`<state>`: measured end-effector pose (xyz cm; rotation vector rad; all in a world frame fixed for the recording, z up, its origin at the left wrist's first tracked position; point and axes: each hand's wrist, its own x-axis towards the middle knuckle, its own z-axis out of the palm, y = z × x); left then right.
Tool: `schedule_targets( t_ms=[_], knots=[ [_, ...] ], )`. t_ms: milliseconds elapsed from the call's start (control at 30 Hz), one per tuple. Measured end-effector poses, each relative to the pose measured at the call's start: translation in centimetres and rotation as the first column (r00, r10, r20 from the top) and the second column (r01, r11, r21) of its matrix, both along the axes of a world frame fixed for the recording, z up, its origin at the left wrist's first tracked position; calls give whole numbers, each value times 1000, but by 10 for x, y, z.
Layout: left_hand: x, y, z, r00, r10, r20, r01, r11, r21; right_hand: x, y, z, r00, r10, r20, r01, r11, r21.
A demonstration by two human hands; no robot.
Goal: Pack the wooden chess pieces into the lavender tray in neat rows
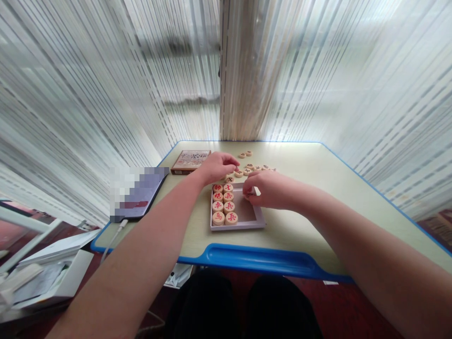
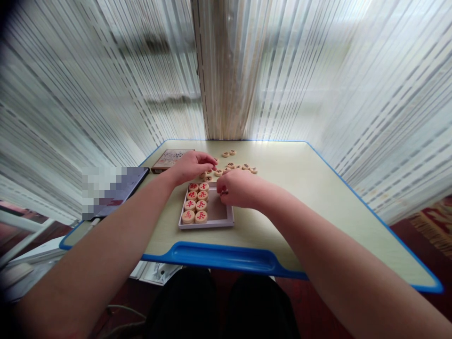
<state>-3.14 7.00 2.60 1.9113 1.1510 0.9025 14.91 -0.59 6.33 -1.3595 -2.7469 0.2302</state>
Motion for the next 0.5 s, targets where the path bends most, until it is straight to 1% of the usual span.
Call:
schedule_targets(
  t_ms=[67,167,300,400,467,500],
  knots=[
    [-1,1,0,1000,-13,-3,13,1000,0,-1,0,0,999,-42,23,41,999,36],
    [-1,1,0,1000,-5,-8,5,1000,-4,-2,0,-1,993,-87,75,84,996,44],
    [0,1,0,1000,14,-25,-14,1000,-5,-2,2,-3,990,-106,98,102,994,46],
    [1,1,1,994,103,-24,-102,994,35,-2,2,-3,991,-103,80,102,995,19],
    [0,1,3,982,183,-44,-177,978,111,-1,2,-1,993,-104,60,104,995,-8],
    [-1,1,3,975,209,-75,-196,969,154,-1,2,0,994,-103,45,104,994,-14]
  ],
)
